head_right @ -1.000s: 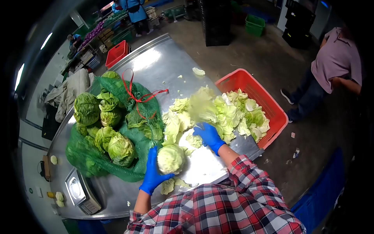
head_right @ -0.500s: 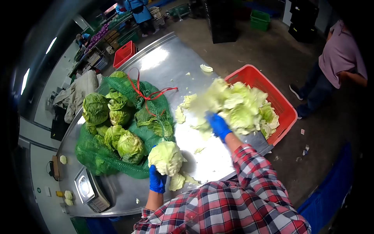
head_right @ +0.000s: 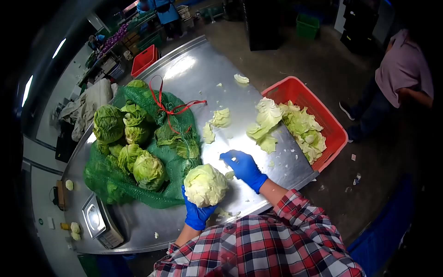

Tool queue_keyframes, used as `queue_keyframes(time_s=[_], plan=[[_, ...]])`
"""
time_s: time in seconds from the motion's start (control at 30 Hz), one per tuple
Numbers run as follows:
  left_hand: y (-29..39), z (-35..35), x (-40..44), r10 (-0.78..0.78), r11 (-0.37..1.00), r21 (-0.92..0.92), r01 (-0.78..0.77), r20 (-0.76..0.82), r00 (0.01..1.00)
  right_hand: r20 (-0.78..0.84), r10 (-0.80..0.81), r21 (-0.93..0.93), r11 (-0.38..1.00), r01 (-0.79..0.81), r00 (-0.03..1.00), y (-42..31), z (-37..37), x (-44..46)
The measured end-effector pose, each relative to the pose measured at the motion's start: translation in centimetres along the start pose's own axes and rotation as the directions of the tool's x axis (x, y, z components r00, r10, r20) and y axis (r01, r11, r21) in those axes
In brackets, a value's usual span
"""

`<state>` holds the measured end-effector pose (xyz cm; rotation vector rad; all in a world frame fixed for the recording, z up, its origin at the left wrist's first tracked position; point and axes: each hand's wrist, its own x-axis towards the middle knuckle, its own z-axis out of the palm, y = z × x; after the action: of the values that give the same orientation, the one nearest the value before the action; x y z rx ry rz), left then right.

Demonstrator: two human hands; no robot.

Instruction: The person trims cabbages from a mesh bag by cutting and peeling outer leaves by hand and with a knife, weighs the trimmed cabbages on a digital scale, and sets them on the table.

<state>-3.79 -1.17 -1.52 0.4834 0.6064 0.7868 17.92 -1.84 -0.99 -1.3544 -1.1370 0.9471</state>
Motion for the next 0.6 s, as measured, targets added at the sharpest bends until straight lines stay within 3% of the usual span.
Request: queue_keyframes(time_s=[0.03,0.1,0.2,0.23,0.3,0.33,0.37,0.4,0.47,0.5,0.57,0.6], plan=[[0.2,0.2,-0.1,-0.004,1.000,-0.016,0.004,-0.006,1.000,-0.024,0.072,0.052,0.996,-0.070,0.997,-1.0,-0.9,0.2],[0.9,0.7,-0.6,-0.117,0.911,-0.399,0.101,-0.018,0.993,0.174,-0.058,0.067,0.997,0.047,0.983,-2.3,-1.2,-0.1],[0.5,-0.7,-1.3,-0.117,0.964,-0.249,0.093,-0.082,0.990,0.333,-0.186,-0.216,0.939,0.267,0.925,-5.7,0.4,-1.6],[-0.2,-1.4,-1.3,-0.011,1.000,-0.017,0.008,-0.181,0.983,0.352,-0.141,-0.244,0.941,0.235,0.926,-6.7,1.0,-2.2],[-0.3,-2.0,-1.8,0.037,0.993,0.112,-0.022,-0.127,0.991,0.355,-0.245,-0.207,0.921,0.331,0.902,-5.5,1.2,-2.1],[-0.1,-1.7,-1.9,0.093,0.989,0.124,-0.082,-0.087,0.992,0.225,-0.029,-0.173,0.982,0.069,0.974,-5.0,0.9,-1.5],[0.2,-1.1,-2.2,0.151,0.981,0.131,-0.143,-0.049,0.987,0.107,0.205,-0.103,0.976,-0.194,0.973,-4.0,0.2,-0.7],[0.4,-0.8,-2.5,0.206,0.970,0.137,-0.202,-0.014,0.978,-0.059,-0.041,-0.057,0.998,0.037,0.997,0.4,-0.8,0.3],[0.3,-2.2,-2.8,0.166,0.985,0.047,-0.164,-0.049,0.985,-0.050,0.026,-0.156,0.987,-0.033,0.998,-1.8,-2.7,0.6],[0.3,-2.7,-2.8,0.146,0.989,0.000,-0.147,-0.063,0.987,-0.033,-0.121,-0.215,0.970,0.111,0.992,-2.4,-2.7,0.1],[0.5,-1.9,-2.3,0.204,0.971,0.142,-0.190,-0.088,0.975,0.200,-0.085,-0.281,0.949,0.141,0.976,-6.6,-0.5,-2.1],[0.9,-0.9,-2.3,0.212,0.961,0.196,-0.193,-0.083,0.974,0.360,-0.078,-0.403,0.886,0.231,0.930,-7.2,0.3,-2.7]])
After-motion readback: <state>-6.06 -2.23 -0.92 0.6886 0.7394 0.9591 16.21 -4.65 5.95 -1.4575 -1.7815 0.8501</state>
